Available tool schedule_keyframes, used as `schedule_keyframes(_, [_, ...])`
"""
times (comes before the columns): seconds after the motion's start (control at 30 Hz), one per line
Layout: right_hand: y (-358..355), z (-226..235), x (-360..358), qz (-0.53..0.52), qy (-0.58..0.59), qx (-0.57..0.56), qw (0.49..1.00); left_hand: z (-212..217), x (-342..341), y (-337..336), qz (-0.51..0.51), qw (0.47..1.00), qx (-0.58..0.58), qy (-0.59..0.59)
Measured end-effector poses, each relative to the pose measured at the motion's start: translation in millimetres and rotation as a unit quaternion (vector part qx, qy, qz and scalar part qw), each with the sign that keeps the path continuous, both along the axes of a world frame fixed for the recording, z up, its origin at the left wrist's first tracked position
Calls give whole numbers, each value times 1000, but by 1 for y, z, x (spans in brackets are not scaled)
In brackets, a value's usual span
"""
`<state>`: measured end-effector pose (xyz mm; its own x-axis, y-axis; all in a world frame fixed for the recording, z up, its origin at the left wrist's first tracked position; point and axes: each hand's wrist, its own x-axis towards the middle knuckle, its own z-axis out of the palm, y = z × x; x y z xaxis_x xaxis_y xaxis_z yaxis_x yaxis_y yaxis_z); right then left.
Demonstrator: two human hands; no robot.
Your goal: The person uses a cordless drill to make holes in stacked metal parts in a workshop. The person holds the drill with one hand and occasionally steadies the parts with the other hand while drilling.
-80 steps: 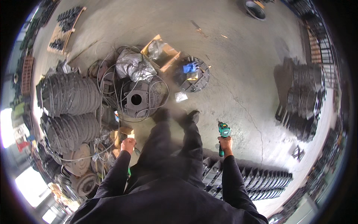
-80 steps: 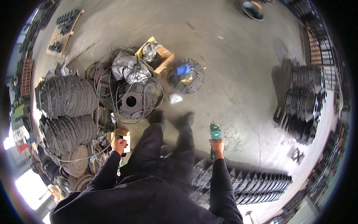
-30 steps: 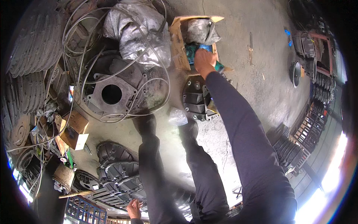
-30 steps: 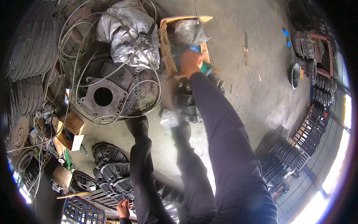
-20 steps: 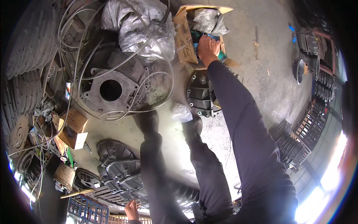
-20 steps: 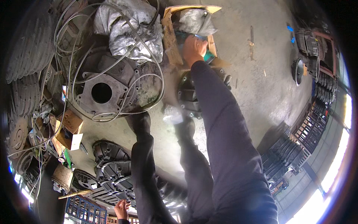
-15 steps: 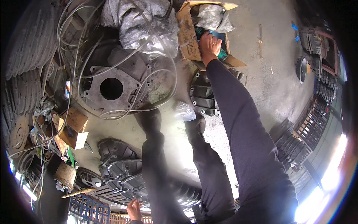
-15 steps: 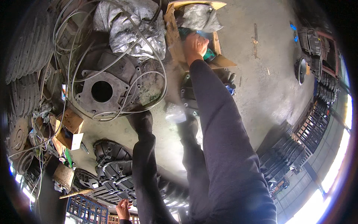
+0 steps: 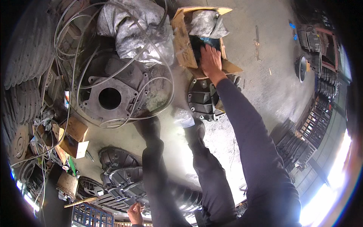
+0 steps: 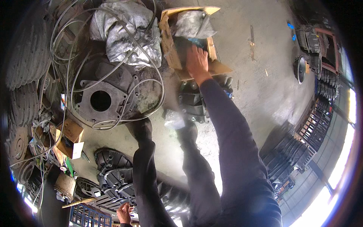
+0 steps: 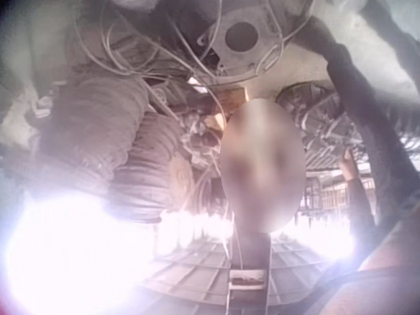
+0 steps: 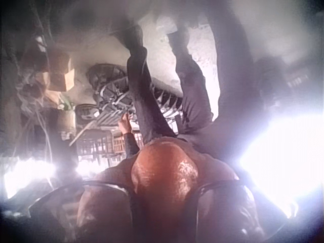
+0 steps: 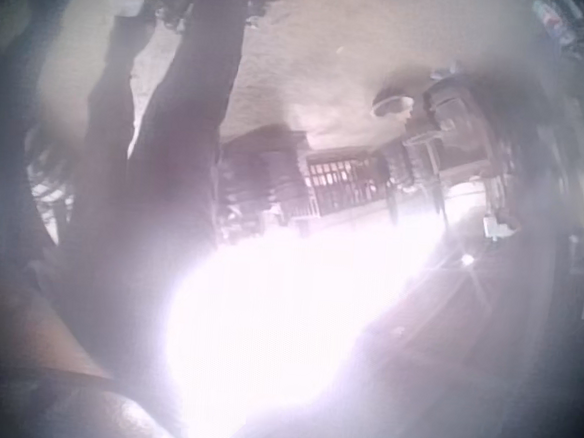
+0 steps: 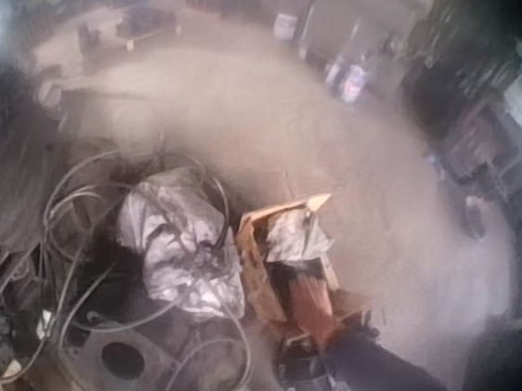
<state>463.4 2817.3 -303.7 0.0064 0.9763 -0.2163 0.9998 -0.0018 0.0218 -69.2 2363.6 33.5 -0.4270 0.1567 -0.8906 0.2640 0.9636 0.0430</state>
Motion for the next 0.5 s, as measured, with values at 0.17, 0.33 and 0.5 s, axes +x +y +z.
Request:
schedule_keyframes(0.17, [26,51,19,-152,80,149,974,-4,-4,16,-30,999,4,19])
schedule_keyframes(0.33, [92,42,33,-70,43,190,978,-2,0,23,-20,1000,12,5])
schedule_keyframes(0.5, [77,45,31,-97,90,11,991,6,9,23,-9,1000,-10,0])
